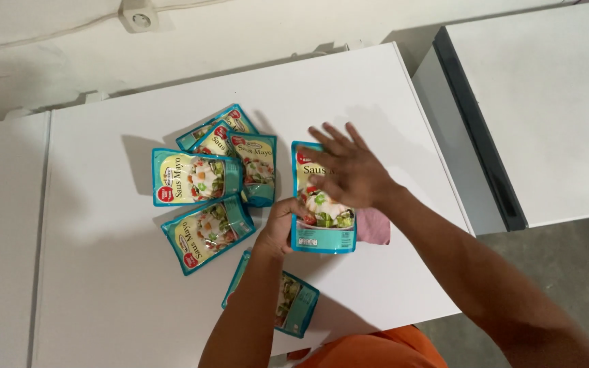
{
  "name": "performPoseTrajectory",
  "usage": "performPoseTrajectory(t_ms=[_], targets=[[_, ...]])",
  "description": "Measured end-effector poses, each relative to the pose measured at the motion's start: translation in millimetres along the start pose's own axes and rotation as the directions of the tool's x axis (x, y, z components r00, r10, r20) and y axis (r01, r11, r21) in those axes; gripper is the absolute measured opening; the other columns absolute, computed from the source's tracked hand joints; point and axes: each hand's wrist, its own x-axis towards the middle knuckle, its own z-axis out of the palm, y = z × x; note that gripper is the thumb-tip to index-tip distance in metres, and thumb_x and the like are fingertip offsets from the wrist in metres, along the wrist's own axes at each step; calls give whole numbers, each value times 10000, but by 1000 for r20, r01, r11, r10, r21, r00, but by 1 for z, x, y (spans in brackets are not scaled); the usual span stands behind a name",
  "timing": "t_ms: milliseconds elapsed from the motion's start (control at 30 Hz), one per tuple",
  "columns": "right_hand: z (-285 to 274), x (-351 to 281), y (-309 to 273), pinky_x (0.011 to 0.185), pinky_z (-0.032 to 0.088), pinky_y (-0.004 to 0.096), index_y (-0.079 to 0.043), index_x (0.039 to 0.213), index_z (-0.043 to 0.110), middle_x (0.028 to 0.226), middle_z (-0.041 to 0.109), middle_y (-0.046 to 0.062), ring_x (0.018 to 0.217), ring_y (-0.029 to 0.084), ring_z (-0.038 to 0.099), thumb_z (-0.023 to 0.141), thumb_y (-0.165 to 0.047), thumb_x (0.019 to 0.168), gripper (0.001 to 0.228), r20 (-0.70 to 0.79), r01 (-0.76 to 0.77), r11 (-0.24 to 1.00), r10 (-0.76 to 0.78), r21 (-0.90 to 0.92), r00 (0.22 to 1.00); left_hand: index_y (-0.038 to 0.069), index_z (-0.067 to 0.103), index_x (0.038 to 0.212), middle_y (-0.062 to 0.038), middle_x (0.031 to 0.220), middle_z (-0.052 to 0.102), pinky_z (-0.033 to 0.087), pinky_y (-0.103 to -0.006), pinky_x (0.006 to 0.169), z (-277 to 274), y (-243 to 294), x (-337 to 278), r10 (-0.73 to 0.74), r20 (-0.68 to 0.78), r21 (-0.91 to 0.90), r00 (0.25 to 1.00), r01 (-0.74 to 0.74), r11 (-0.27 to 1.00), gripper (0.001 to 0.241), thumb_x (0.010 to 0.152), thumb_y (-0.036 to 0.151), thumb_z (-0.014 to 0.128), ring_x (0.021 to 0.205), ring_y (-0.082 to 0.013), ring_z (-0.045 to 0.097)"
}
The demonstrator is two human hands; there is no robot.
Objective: Wiping condiment pouches with a cloth and arranging them on a grocery shelf.
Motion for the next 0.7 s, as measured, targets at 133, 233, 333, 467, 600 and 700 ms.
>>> performPoseTrajectory(t_ms=[133, 233, 333, 467, 600, 700], targets=[[30, -1, 33, 1229, 161, 583, -128, 1526, 493, 1641, 320, 210, 1544, 394, 237, 336, -565, 1069, 652, -102, -285, 949, 273, -136, 957, -40, 601, 1279, -155, 1098, 737, 635, -393, 838, 45, 11, -12, -19, 11, -13, 1000, 19, 1000, 532, 771, 117, 578, 934, -254, 755], [41, -4, 28, 1141, 334, 507, -66, 1587, 314, 1635, 213, 262, 1430, 400, 314, 289, -649, 1016, 816, -78, -572, 671, 678, 471, 731, -30, 578, 1310, -170, 1155, 739, 632, -407, 877, 67, 17, -11, 58, -73, -25, 996, -60, 998, 528, 837, 201, 618, 1004, -273, 752], [40, -15, 10, 1132, 445, 487, -85, 1481, 495, 1538, 537, 207, 1379, 347, 543, 264, -764, 936, 901, 608, -363, -535, 400, 763, 686, -17, 559, 1360, -171, 1202, 727, 617, -407, 899, 82, 19, -3, 145, -124, 19, 982, -144, 989, 542, 948, 327, 635, 1049, -269, 741], [32, -24, 4, 1072, 500, 483, -86, 1488, 514, 1437, 605, 187, 1253, 326, 625, 419, -793, 878, 939, 550, -299, -584, 314, 755, 774, -56, 503, 1422, -269, 1350, 618, 536, -462, 1010, 117, 26, -6, 588, -112, 824, 801, -256, 505, 624, 1022, 416, 581, 1208, -378, 634], [17, -25, 12, 1055, 531, 465, -105, 1483, 514, 1415, 612, 179, 1242, 312, 636, 466, -756, 875, 892, 481, -291, -533, 261, 795, 837, -29, 329, 1576, -314, 1634, 268, 246, -604, 1186, 139, 24, 9, 689, 338, 890, 641, 20, -455, 797, 1012, 482, 566, 1500, -504, 246], [10, -27, 15, 1039, 522, 497, -119, 1484, 496, 1400, 603, 167, 1224, 300, 623, 477, -783, 851, 918, 512, -336, -559, 190, 758, 838, 15, 367, 1550, -309, 1629, 216, 116, -673, 1183, 158, 4, 16, 626, 287, 788, 725, 193, -585, 804, 951, 518, 553, 1512, -515, 172]])
